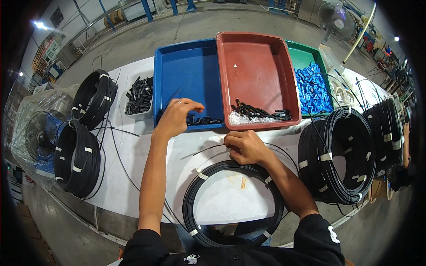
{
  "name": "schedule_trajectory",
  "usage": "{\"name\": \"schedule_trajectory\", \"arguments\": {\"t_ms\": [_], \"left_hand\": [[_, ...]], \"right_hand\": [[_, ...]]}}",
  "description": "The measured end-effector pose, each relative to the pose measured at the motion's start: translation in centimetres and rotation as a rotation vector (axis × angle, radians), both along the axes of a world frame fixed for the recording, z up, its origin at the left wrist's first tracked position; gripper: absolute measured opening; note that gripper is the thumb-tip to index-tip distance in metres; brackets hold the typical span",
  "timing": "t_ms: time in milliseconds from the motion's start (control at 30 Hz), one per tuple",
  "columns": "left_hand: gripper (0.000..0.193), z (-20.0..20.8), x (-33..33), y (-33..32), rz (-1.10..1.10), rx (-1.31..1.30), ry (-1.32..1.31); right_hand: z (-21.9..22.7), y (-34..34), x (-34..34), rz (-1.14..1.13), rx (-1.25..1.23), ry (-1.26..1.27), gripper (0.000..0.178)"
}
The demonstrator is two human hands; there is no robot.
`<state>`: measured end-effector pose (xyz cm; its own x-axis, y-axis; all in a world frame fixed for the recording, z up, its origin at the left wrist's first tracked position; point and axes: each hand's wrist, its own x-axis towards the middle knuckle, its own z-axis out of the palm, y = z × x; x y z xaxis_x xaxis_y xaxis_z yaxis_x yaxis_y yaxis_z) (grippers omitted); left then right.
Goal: The person attaches plastic connector components onto the cable ends of wire coils by hand and stacks the coiled cables on the table.
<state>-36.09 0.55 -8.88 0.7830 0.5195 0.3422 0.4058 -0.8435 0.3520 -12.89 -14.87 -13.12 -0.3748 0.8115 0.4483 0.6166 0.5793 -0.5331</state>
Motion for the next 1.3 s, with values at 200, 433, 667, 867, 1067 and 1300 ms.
{"name": "schedule_trajectory", "arguments": {"t_ms": [200, 433, 667, 867, 1067, 1300], "left_hand": [[0.04, -1.7, 0.9, -0.3, 0.024, -0.209, -0.001], [0.041, -1.5, 0.3, 0.4, 0.073, -0.172, 0.046], [0.03, -1.6, 0.9, 1.0, -0.062, -0.679, -0.582], [0.03, -1.0, 1.4, 0.7, -0.262, -0.895, -0.779], [0.028, 0.2, 2.1, -1.1, -0.3, -1.132, -1.011], [0.027, 0.9, 3.8, -3.2, -0.354, -1.001, -1.125]], "right_hand": [[0.1, 0.0, -0.2, 0.001, 0.006, 0.01, 0.021], [0.3, -0.1, -0.1, -0.014, 0.009, -0.031, 0.026], [1.0, -0.3, -0.9, -0.086, 0.084, -0.04, 0.032], [0.7, 0.2, -0.3, -0.171, 0.057, -0.014, 0.024], [3.1, 0.5, -0.6, -0.247, 0.074, 0.108, 0.028], [6.2, 1.6, 0.2, -0.215, 0.125, 0.304, 0.023]]}}
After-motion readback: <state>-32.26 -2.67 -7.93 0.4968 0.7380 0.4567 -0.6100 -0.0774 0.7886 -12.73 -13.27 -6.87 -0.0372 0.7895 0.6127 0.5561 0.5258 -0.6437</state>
